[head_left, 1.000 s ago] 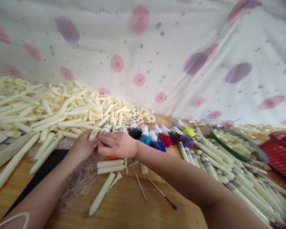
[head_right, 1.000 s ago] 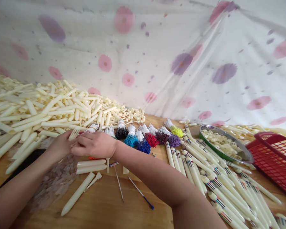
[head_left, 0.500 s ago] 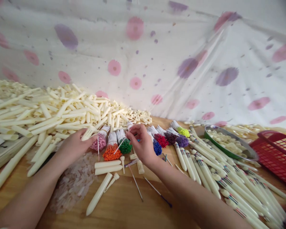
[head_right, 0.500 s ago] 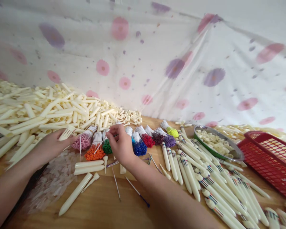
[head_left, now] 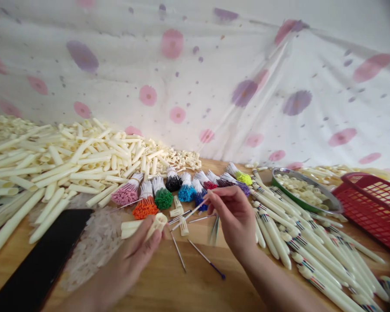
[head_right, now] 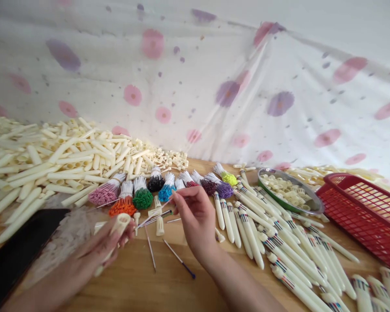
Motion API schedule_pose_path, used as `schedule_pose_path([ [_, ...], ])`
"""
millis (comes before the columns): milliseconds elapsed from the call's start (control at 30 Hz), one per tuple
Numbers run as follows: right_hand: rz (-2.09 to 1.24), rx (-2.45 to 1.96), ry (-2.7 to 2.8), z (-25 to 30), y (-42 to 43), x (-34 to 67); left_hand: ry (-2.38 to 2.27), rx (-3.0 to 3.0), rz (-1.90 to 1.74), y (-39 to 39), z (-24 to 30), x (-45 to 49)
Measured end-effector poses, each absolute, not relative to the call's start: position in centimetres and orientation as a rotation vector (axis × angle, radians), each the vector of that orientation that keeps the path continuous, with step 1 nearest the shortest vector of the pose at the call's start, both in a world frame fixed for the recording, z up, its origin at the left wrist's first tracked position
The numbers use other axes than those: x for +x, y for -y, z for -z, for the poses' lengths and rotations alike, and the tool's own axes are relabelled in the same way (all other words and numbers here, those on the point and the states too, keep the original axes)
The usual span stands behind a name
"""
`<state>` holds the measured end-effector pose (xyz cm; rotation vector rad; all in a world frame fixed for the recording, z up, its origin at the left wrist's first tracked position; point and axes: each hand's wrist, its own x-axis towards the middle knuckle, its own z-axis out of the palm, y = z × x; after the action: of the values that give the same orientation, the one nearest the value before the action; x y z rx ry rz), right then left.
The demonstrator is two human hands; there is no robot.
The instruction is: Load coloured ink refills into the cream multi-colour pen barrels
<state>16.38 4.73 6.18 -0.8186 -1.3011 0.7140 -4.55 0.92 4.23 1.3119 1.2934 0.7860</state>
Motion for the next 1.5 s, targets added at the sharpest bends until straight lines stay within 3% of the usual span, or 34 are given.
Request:
schedule_pose_path([
  [200,-0.45,-0.81,1.454,-6.8,-3.3,18.0,-0.977,1.159,-0.627,0.1,-2.7,-1.9],
  [833,-0.561,-0.919,1.661,-5.0,-3.1,16.0,-0.965,1.379,-0.685,-0.9,-2.5,-1.9],
  [1167,-1.361,-0.954,1.521,-5.1,-3.3,15.1,-1.03,1.426,-0.727,-0.5,-0.7,-2.1],
  [1500,-1.343,-1.041,1.67,-5.7,-3.5,15.8,-1.108,1.476,-0.809,-0.7,-0.6,-2.1],
])
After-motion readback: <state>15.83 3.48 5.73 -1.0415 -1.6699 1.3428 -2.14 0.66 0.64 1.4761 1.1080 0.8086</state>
